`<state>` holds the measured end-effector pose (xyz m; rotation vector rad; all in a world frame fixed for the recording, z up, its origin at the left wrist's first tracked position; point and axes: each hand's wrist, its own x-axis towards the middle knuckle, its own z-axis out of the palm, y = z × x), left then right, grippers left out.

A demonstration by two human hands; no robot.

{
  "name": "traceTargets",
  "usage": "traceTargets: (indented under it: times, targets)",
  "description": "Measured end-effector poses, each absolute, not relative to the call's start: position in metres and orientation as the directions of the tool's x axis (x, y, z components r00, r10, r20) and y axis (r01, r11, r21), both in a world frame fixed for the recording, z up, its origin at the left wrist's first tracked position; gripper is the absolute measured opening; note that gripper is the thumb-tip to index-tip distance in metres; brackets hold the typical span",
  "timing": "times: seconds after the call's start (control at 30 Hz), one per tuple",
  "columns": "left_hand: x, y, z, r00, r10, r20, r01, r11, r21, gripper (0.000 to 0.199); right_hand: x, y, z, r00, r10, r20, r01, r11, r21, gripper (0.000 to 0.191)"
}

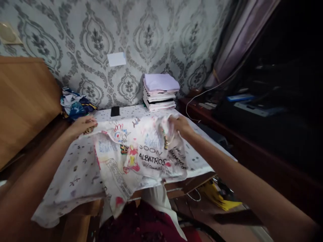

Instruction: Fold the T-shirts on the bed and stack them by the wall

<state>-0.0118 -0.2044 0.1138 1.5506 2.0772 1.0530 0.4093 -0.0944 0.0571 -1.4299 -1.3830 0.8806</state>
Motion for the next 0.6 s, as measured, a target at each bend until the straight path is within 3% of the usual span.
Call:
traceTargets:
  times: [0.07, 0.17, 0.27, 0.33, 0.4, 0.47, 0.6]
  targets:
    - [-0.014, -0.195, 0.080, -0.314, 0.935, 0.164, 0.795, 0.165, 0.583, 0.028, 0.411, -0.095, 0.028, 0.025, 0.982, 0.187, 0.537, 0.145, -0.831, 0.027]
    - [-0.008, -0.204, 0.038, -0.117, 0.988, 0.102, 0.854, 0.048, 0.519, 0.035, 0.423, -0.114, 0.007, -0.333, 0.894, 0.300, 0.676, 0.448, -0.585, 0.038]
    - [0.005, -0.224, 0.016, 0.113, 0.993, 0.037, 0.867, -0.117, 0.485, 0.042, 0.438, -0.143, 0.008, -0.727, 0.658, 0.196, 0.483, 0.693, -0.536, 0.041]
    - [0.012, -0.233, 0.010, 0.191, 0.981, 0.020, 0.901, -0.184, 0.393, 0.040, 0.443, -0.162, 0.010, -0.870, 0.475, 0.129, 0.347, 0.777, -0.526, 0.047]
    - [0.015, -0.236, 0.005, 0.206, 0.978, 0.008, 0.938, -0.200, 0.283, 0.038, 0.444, -0.176, 0.010, -0.908, 0.398, 0.133, 0.298, 0.835, -0.463, 0.046]
    - [0.014, -0.235, 0.001, 0.166, 0.986, 0.010, 0.968, -0.164, 0.191, 0.038, 0.441, -0.183, 0.007, -0.896, 0.409, 0.170, 0.321, 0.863, -0.390, 0.034]
    - [0.004, -0.232, -0.006, 0.087, 0.995, 0.049, 0.990, -0.092, 0.109, 0.037, 0.433, -0.182, 0.009, -0.877, 0.437, 0.198, 0.357, 0.871, -0.339, 0.015]
